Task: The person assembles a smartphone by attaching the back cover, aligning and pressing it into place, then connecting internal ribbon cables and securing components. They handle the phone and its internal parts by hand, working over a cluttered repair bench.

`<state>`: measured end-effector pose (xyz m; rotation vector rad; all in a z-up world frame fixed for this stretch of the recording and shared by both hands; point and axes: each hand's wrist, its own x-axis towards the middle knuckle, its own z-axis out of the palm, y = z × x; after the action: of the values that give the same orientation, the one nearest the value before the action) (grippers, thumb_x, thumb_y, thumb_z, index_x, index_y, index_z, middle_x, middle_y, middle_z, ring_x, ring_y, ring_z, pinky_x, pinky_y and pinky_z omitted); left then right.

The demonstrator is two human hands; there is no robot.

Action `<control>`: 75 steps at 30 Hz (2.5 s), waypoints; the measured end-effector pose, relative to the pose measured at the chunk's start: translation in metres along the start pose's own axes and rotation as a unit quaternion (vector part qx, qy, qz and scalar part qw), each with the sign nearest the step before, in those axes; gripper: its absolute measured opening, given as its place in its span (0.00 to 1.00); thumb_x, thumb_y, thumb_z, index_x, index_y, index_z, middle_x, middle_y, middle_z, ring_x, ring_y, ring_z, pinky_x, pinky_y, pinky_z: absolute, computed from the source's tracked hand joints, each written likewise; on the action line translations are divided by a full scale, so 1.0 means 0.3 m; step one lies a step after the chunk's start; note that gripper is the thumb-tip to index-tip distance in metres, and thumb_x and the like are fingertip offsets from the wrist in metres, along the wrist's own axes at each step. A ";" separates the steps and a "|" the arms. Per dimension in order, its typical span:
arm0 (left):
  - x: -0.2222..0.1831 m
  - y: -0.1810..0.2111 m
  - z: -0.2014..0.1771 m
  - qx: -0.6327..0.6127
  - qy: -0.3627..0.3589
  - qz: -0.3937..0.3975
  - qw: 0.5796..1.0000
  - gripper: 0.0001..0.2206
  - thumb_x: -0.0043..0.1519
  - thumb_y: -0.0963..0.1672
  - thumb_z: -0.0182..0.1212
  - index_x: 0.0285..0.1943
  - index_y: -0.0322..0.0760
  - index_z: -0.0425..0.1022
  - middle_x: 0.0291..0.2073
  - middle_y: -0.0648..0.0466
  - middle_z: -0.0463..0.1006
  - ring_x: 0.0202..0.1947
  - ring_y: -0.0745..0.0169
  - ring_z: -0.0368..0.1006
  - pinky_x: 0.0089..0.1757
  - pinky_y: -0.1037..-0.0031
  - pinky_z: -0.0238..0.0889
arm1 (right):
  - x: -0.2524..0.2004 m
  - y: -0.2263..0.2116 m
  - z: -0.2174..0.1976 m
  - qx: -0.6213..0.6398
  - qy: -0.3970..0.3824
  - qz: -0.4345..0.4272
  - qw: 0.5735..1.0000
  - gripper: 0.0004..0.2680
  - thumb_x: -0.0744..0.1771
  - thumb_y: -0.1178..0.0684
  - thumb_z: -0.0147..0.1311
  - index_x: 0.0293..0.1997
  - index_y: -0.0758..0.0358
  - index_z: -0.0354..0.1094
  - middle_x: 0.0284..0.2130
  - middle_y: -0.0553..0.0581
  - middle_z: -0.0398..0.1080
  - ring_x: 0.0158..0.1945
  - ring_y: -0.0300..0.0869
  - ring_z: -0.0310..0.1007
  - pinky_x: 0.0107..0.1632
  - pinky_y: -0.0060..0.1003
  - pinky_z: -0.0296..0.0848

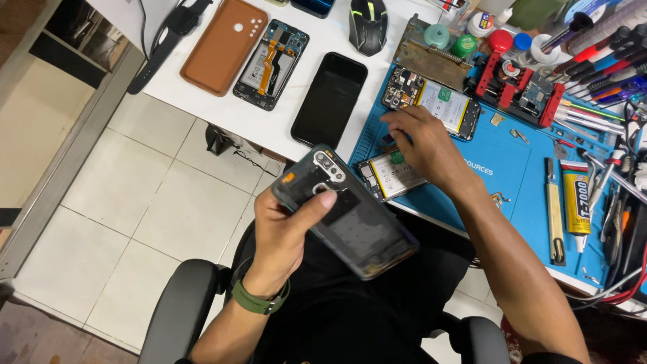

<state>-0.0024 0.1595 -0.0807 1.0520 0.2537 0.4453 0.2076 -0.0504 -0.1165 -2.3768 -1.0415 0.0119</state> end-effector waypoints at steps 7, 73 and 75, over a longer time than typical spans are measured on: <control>-0.015 0.019 0.043 -0.045 0.044 -0.071 0.996 0.09 0.62 0.37 0.73 0.48 0.25 0.81 0.32 0.44 0.86 0.35 0.62 0.84 0.34 0.66 0.82 | -0.010 -0.013 0.001 -0.015 -0.001 0.005 1.000 0.07 0.69 0.65 0.59 0.51 0.62 0.73 0.40 0.61 0.74 0.48 0.58 0.78 0.50 0.54 0.79; -0.100 -0.232 0.300 -0.693 -0.359 -0.483 0.397 0.29 0.80 0.43 0.50 0.89 0.27 0.48 0.56 0.39 0.71 0.27 0.45 0.75 0.27 0.62 0.75 | -0.805 -0.110 -0.230 0.224 0.481 0.265 0.805 0.09 0.80 0.67 0.58 0.66 0.65 0.61 0.51 0.65 0.69 0.47 0.48 0.73 0.55 0.41 0.83; -0.106 -0.251 0.308 -0.703 -0.364 -0.473 0.387 0.29 0.80 0.42 0.49 0.90 0.28 0.47 0.58 0.38 0.72 0.30 0.42 0.78 0.29 0.58 0.77 | -0.812 -0.112 -0.232 0.209 0.474 0.270 0.811 0.10 0.80 0.70 0.55 0.67 0.65 0.61 0.52 0.64 0.69 0.47 0.49 0.74 0.56 0.42 0.84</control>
<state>0.0245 0.0412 -0.1028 -0.7984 -0.3628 -0.8739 0.0291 -0.2312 -0.0899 -1.7862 0.1258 -0.6086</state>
